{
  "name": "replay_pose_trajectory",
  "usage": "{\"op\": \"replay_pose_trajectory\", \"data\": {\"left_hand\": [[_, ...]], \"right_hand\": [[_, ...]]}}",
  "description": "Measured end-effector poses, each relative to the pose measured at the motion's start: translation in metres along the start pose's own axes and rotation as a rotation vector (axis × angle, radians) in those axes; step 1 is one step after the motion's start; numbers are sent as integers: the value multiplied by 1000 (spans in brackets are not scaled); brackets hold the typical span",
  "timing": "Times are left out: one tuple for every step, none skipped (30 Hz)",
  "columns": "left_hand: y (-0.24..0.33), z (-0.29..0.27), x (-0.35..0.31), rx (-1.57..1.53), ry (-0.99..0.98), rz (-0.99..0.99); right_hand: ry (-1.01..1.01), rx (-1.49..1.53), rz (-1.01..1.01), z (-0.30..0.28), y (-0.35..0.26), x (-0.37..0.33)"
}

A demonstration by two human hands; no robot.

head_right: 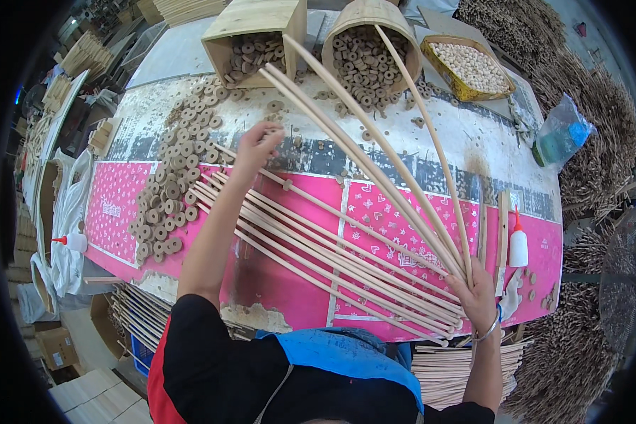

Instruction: Assembling a wooden mat by gluing small wooden rings onto parallel wooden rods.

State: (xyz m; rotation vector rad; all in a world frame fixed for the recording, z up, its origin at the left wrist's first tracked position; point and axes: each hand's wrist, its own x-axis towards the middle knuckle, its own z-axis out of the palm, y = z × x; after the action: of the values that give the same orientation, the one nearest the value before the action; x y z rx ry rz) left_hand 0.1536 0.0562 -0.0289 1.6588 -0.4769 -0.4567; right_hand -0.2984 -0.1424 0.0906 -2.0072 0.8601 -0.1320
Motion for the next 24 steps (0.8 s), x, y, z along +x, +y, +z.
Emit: {"op": "replay_pose_trajectory", "data": {"left_hand": [[-1,8,-1,286,37,115],[-2,15,0,565,81,239],[-3,23,2,657,80,269],[-4,27,3,664,79,261],[-5,31,5,772,80,271],[-7,32,7,880,82,281],[-7,33,9,880,80,286],[-7,32,11,890,16,319],[-7,30,12,901,-41,351],[-7,29,13,900,-49,350],[-5,27,15,886,-60,373],[-3,25,16,878,-88,374],[1,23,19,502,-131,222],[6,22,23,152,-183,2],[9,17,22,-125,-196,-79],[13,15,23,-319,-197,-109],[17,12,23,-524,-193,-112],[20,9,24,-605,-180,-108],[23,6,26,-600,-169,-115],[25,3,27,-676,-184,-104],[27,1,29,-756,-206,-81],[29,-2,31,-762,-209,-86],[30,-4,32,-758,-203,-92],[30,-6,33,-752,-206,-97]], "right_hand": [[27,35,9,2,3,-3],[31,35,8,3,6,-5],[33,46,-5,5,8,-6],[34,57,-18,6,10,-8],[28,107,53,7,12,-10],[33,108,53,6,14,-12],[25,111,44,6,15,-13],[21,105,35,6,16,-14],[15,116,40,6,17,-16],[24,127,54,5,19,-17],[38,133,62,5,20,-18],[42,141,61,5,21,-19],[35,129,60,4,21,-20],[33,113,55,5,22,-21],[5,95,188,3,22,-23],[-12,118,154,4,23,-25],[-17,141,172,4,23,-26],[-23,164,188,5,24,-27],[-26,164,186,6,25,-27],[-1,135,144,7,26,-27],[24,106,100,8,27,-27],[20,105,96,8,28,-26],[22,80,92,9,29,-27],[34,50,110,9,30,-27]]}}
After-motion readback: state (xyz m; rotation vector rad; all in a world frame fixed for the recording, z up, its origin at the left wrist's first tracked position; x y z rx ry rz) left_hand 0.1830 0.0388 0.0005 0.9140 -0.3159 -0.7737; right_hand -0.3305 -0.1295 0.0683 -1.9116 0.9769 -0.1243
